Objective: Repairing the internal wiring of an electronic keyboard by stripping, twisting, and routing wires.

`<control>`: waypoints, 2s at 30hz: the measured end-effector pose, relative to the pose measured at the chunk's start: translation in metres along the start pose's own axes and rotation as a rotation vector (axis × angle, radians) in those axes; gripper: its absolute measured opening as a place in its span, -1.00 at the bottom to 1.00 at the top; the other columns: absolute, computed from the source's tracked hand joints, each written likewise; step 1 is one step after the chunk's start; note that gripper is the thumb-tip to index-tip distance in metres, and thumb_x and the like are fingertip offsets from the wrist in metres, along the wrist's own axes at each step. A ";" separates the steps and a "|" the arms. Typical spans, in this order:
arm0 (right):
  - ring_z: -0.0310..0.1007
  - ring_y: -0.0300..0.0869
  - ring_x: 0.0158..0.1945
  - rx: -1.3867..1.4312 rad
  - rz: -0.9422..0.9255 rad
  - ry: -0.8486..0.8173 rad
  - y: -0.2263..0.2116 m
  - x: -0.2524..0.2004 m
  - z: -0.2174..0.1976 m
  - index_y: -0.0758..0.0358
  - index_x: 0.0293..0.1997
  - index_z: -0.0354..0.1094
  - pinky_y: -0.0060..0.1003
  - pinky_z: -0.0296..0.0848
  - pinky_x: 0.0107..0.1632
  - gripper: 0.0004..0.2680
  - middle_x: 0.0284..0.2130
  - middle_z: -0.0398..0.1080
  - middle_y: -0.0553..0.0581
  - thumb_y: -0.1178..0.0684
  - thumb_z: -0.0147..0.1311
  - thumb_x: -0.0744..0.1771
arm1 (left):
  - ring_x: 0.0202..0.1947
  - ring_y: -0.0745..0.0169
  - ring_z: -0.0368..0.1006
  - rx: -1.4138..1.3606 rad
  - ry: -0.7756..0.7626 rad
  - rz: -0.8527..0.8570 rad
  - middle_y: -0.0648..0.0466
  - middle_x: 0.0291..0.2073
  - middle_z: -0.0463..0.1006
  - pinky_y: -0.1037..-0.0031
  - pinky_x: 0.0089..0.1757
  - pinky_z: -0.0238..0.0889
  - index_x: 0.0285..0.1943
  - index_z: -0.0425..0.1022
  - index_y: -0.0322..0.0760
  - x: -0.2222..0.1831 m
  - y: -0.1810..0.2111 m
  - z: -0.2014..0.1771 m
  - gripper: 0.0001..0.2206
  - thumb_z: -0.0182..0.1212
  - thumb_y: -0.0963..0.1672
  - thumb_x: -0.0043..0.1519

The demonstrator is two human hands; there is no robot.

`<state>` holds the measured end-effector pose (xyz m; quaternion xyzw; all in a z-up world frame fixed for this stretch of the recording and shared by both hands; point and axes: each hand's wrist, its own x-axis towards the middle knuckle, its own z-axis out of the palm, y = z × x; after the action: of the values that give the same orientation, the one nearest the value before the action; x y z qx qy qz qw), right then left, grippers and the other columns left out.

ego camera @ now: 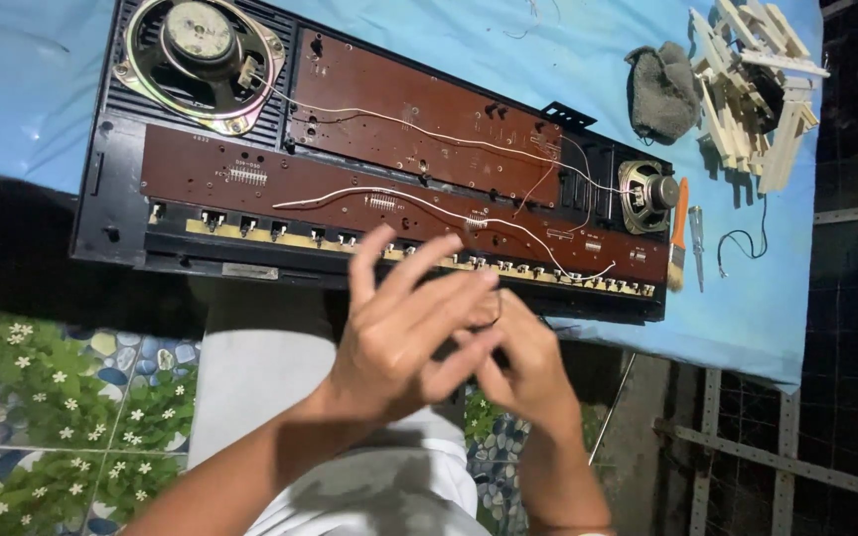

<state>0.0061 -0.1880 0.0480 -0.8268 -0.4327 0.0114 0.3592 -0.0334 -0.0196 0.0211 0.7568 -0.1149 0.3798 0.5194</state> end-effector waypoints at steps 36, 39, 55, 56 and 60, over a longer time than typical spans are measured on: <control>0.00 -0.39 -0.51 0.523 0.443 0.226 0.000 -0.082 0.093 0.43 0.03 0.35 -0.53 0.04 -0.47 -0.78 -0.47 0.27 -0.06 0.29 -0.01 0.29 | -0.37 0.08 0.47 -0.176 0.115 0.038 -0.15 -0.32 0.61 0.25 -0.14 0.39 -0.29 0.61 -0.48 -0.055 0.006 -0.005 -0.85 0.30 -0.32 -0.04; -0.01 -0.40 -0.51 0.544 0.465 0.246 0.005 -0.088 0.098 0.40 -0.03 0.36 -0.52 0.02 -0.46 -0.80 -0.51 0.25 -0.08 0.30 0.04 0.26 | -0.37 0.09 0.47 -0.184 0.118 0.035 -0.13 -0.33 0.60 0.24 -0.13 0.39 -0.31 0.61 -0.46 -0.055 0.007 -0.004 -0.88 0.32 -0.32 -0.02; 0.33 -0.16 -0.34 0.361 0.258 0.237 -0.019 -0.056 0.078 0.53 -0.21 0.39 -0.38 0.35 -0.26 -0.91 -0.27 0.46 0.19 0.38 -0.02 0.28 | -0.47 0.17 0.43 -0.177 0.153 -0.029 -0.07 -0.38 0.61 0.29 -0.15 0.42 -0.30 0.62 -0.44 -0.053 0.009 -0.001 -0.86 0.26 -0.36 0.02; 0.29 -0.18 -0.37 0.377 0.249 0.242 -0.019 -0.056 0.077 0.52 -0.28 0.38 -0.40 0.31 -0.30 -0.93 -0.30 0.44 0.18 0.39 -0.03 0.28 | -0.48 0.17 0.42 -0.174 0.160 -0.030 -0.07 -0.39 0.60 0.29 -0.17 0.42 -0.31 0.62 -0.44 -0.053 0.010 -0.001 -0.87 0.25 -0.36 0.04; 0.27 -0.20 -0.38 0.417 0.311 0.254 -0.021 -0.056 0.076 0.53 -0.26 0.40 -0.39 0.31 -0.31 -0.94 -0.35 0.42 0.15 0.35 -0.01 0.31 | -0.49 0.18 0.43 -0.172 0.140 -0.033 -0.07 -0.41 0.62 0.31 -0.17 0.41 -0.34 0.60 -0.46 -0.053 0.012 0.000 -0.88 0.26 -0.35 -0.01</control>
<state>-0.0687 -0.1764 -0.0122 -0.7864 -0.2404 0.0514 0.5667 -0.0768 -0.0361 -0.0077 0.6828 -0.0980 0.4120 0.5953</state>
